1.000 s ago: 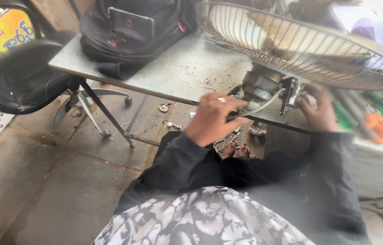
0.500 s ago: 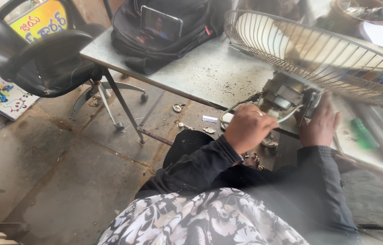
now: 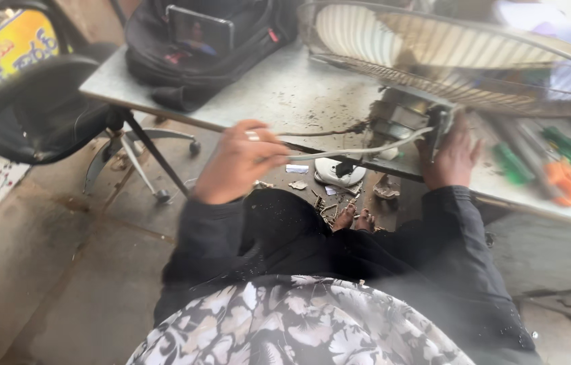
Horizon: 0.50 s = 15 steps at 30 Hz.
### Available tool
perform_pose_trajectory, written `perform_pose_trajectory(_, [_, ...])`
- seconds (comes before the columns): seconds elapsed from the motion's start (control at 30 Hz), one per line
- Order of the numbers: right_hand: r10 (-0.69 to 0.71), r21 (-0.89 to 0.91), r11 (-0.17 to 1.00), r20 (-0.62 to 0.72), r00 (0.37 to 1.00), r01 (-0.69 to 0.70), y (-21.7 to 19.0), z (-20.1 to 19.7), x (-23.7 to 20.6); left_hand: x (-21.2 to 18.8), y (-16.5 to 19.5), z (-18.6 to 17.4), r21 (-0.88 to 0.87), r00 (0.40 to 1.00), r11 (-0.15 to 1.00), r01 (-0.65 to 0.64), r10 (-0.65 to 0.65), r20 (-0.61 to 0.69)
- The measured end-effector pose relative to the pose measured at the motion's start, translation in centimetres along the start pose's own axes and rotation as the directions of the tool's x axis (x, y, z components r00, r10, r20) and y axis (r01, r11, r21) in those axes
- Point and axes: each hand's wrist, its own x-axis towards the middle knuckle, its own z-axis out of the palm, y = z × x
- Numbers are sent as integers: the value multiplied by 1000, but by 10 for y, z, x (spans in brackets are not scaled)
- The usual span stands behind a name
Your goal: The person disassembles a table fan by removing the front grille and motor housing. They use a screwdriver to loosen screws and scissors to cut wires, then separate the motor from the fan assembly.
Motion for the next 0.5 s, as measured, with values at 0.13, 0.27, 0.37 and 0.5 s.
perform_pose_trajectory(0.13, [-16, -49, 999, -14, 1000, 15, -1, 3, 0, -5, -9, -7, 46, 967, 979, 196, -201, 158])
perform_pose_trajectory(0.27, [-64, -116, 991, -35, 997, 59, 14, 12, 4, -1, 1, 38, 64, 967, 991, 117, -128, 221])
perform_pose_trajectory(0.37, [-88, -113, 990, -47, 995, 82, 27, 21, 6, 14, 22, 87, -62, 971, 995, 78, -61, 233])
perform_pose_trajectory(0.5, [-92, -118, 989, -53, 994, 85, 36, 30, 8, 30, 57, 156, -255, 956, 965, 58, 20, 293])
